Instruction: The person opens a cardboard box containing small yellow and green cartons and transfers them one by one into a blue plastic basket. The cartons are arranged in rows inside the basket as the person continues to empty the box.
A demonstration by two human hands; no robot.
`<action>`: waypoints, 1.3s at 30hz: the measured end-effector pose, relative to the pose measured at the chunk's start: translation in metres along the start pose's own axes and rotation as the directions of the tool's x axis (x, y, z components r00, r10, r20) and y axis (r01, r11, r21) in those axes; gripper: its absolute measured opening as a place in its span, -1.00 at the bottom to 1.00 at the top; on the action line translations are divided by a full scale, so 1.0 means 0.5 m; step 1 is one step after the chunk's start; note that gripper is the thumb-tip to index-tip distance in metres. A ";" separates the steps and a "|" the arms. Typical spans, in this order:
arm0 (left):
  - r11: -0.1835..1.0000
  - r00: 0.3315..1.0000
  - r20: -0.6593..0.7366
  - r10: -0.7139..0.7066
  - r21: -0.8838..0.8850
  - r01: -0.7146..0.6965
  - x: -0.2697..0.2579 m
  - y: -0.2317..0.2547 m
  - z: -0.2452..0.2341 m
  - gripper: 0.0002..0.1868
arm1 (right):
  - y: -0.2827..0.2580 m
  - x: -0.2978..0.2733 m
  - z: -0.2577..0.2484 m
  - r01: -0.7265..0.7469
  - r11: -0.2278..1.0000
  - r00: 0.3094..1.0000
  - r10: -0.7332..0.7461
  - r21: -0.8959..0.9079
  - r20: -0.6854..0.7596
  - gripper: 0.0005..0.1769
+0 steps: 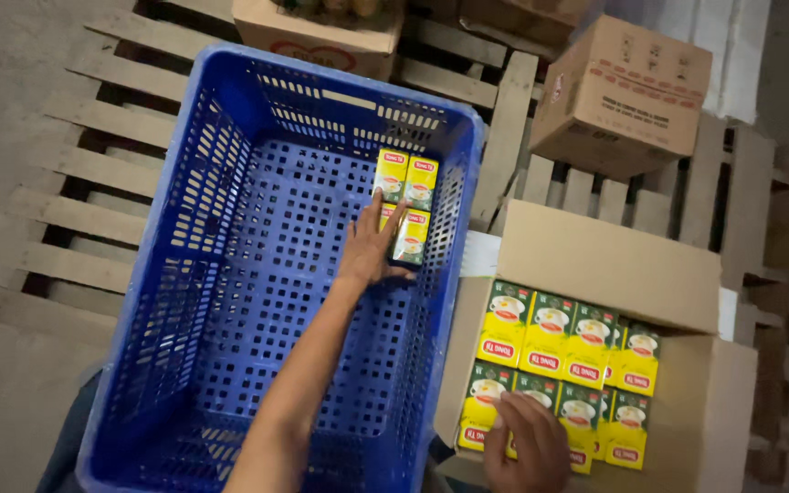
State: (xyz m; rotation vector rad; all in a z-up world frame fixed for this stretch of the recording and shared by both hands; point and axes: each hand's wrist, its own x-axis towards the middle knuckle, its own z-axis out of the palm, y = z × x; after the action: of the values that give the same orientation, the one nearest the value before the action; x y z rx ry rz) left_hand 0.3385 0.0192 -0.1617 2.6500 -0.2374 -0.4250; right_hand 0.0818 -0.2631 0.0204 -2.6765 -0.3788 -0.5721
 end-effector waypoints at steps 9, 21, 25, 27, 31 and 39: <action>0.998 0.995 -0.082 -0.059 -0.001 0.059 -0.165 0.000 0.046 0.34 | -0.052 0.037 -0.033 -0.035 0.997 0.998 0.039 0.067 -0.052 -0.79; 0.982 0.896 0.431 0.105 -0.188 -0.025 -0.478 0.148 0.009 -0.18 | 0.024 -0.037 -0.087 -0.198 0.959 0.980 0.199 0.203 0.016 -0.59; 0.966 0.924 0.356 0.136 -0.255 -0.044 -0.579 0.144 0.044 -0.23 | 0.079 -0.046 -0.146 -0.383 0.904 0.918 0.396 0.192 -0.032 -0.47; 0.799 0.974 0.165 0.155 -0.600 -0.026 -0.632 0.162 0.075 -0.27 | 0.126 -0.073 -0.142 -0.533 0.819 0.846 0.522 0.213 0.108 -0.11; 0.766 0.997 0.049 0.061 -0.643 -0.015 -0.677 0.216 0.101 -0.29 | 0.118 -0.035 -0.152 -0.572 0.778 0.820 0.540 0.259 0.190 -0.07; 0.914 0.994 0.072 -0.079 -0.394 0.101 -0.747 0.367 -0.026 -0.06 | 0.094 0.003 -0.135 -0.707 0.697 0.632 0.698 -0.116 0.336 0.05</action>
State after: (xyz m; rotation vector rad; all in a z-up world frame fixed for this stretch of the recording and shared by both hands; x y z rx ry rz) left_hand -0.0251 -0.0513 0.0280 2.2557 -0.0376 -0.5157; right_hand 0.0761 -0.3327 0.0642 -2.5921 0.5801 0.1725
